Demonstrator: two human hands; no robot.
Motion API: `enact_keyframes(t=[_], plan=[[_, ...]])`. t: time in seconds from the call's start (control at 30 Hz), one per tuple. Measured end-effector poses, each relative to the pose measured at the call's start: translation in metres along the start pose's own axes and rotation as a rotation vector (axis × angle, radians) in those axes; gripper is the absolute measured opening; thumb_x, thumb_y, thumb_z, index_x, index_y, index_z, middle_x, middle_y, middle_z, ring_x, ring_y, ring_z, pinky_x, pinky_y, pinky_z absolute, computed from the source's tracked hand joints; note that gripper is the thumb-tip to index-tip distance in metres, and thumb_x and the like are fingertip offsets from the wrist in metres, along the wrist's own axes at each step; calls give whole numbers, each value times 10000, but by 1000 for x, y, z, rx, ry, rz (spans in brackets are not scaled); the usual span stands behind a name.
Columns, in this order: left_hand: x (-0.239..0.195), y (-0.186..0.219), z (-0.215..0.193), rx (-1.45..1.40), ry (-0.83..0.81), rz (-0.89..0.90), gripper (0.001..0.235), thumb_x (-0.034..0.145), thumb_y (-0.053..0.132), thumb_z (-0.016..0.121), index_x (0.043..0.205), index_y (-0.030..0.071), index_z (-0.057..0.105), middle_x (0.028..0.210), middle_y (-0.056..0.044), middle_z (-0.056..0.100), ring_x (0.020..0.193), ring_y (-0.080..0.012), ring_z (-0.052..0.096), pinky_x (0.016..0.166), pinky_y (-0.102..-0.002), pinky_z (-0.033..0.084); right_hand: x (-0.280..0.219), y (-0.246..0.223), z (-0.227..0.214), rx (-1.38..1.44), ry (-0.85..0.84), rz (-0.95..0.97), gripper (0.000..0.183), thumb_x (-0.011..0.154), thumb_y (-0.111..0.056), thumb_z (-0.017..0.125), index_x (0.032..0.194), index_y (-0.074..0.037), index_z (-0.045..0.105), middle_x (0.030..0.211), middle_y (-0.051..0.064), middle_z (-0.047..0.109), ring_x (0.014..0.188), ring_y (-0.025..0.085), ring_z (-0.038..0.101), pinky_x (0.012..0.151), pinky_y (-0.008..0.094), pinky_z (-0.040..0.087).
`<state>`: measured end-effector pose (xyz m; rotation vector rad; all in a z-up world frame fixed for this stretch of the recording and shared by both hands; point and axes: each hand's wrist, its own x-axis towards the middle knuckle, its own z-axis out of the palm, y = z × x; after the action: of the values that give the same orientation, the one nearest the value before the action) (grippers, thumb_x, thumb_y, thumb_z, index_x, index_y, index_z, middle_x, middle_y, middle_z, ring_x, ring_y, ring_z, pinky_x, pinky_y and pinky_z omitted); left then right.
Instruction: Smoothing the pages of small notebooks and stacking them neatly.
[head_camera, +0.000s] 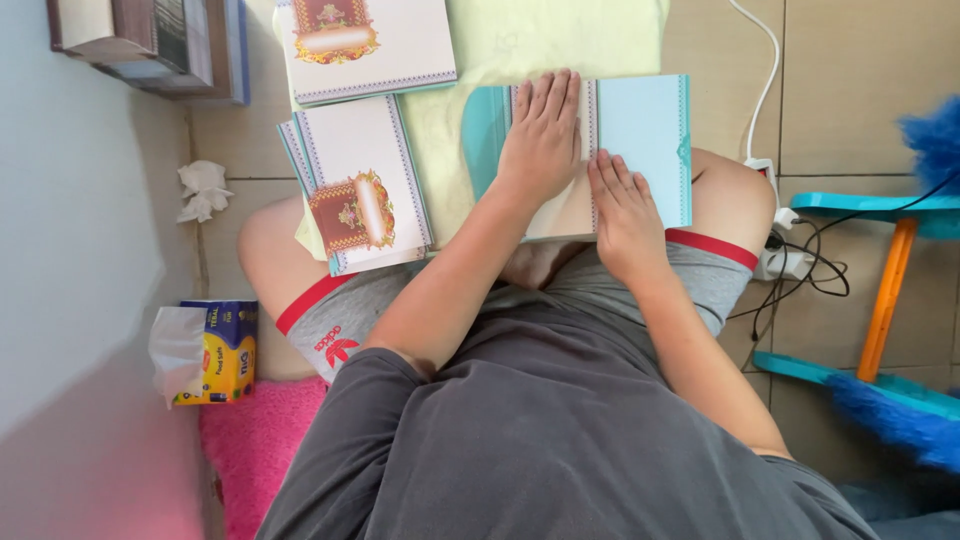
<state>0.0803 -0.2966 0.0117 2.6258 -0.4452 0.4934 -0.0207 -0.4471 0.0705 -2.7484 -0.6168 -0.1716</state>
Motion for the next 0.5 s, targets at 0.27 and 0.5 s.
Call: enact_keyframes(t=[0.27, 0.5], plan=[[0, 5, -8, -52, 104, 15, 531, 991, 184, 520, 1438, -100, 479, 1484, -241, 543, 1423, -379, 485, 1254, -511, 267, 79, 50, 33, -32, 76, -12, 519, 1028, -36, 448, 1538, 60, 454, 1623, 208, 411, 1517, 345, 344, 1215, 510, 264], [-1, -1, 6, -53, 34, -29, 598, 963, 188, 506, 1494, -75, 430, 1548, -209, 493, 1482, -357, 428, 1286, -487, 219, 33, 19, 14, -48, 67, -12, 553, 998, -23, 479, 1534, 96, 411, 1607, 266, 420, 1510, 400, 364, 1210, 531, 293]])
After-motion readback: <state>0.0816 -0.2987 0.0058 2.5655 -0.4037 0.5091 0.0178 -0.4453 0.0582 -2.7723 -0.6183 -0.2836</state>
